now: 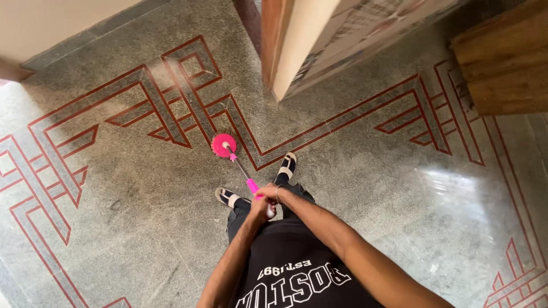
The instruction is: The person is mopping the tiled floor in a hallway using a pink mop.
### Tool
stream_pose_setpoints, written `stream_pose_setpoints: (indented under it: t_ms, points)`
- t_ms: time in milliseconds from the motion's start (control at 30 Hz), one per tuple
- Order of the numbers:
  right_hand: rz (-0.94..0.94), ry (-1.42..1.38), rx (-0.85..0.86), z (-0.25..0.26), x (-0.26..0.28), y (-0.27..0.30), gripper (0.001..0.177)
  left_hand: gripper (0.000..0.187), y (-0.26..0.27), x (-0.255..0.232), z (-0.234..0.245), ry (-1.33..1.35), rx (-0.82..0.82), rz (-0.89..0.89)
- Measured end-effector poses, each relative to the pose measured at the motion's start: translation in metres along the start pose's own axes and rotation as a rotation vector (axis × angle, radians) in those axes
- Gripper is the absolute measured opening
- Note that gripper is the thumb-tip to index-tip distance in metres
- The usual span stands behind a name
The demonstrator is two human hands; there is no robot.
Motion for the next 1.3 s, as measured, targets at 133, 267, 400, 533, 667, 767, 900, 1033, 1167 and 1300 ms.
stream_pose_setpoints:
  t_ms: [133,267,400,533,667,767,900,1033,1167,1300]
  points:
    - [0.016,-0.144,0.026,-0.003,-0.025,-0.025,0.042,0.014,0.006,-0.007,0.003,-0.232,-0.104,-0.029]
    - [0.019,-0.319,0.004,-0.009,-0.031,-0.013,0.034,0.018,-0.007,-0.004,0.013,-0.488,-0.056,-0.029]
    - [0.082,-0.368,-0.086,-0.023,-0.054,-0.039,0.030,0.017,0.007,-0.003,0.041,-0.566,0.033,0.024]
    - [0.150,-0.402,-0.224,-0.053,-0.081,-0.033,0.033,0.020,0.011,0.004,0.077,-0.601,0.112,0.089]
    - [0.261,-0.473,-0.194,-0.096,-0.138,-0.043,0.035,0.026,0.032,0.011,0.155,-0.829,0.101,0.052]
    - [0.300,-0.508,-0.201,-0.086,-0.205,-0.086,0.038,0.020,0.038,0.007,0.206,-0.777,0.115,0.078]
    - [0.220,-0.748,-0.139,-0.057,-0.287,-0.095,0.051,0.016,0.063,-0.007,0.259,-0.657,0.140,0.183]
    - [0.203,-0.876,-0.368,-0.070,-0.314,0.001,0.050,0.016,0.078,-0.006,0.255,-0.742,0.135,0.253]
    - [0.238,-0.899,-0.573,-0.085,-0.346,0.016,0.051,0.012,0.074,0.019,0.218,-0.691,0.267,0.413]
    - [0.301,-0.760,-0.569,-0.095,-0.362,0.022,0.049,0.016,0.073,0.071,0.191,-0.711,0.230,0.342]
Point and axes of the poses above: each hand's wrist, its own y-axis away from the middle knuckle, its own z-axis out of the back of the hand, x = y × z, the point moved 5 cm from there along -y, towards the middle knuckle, and after that the axes turned 9 degrees about -y, right-handed, at the moved point
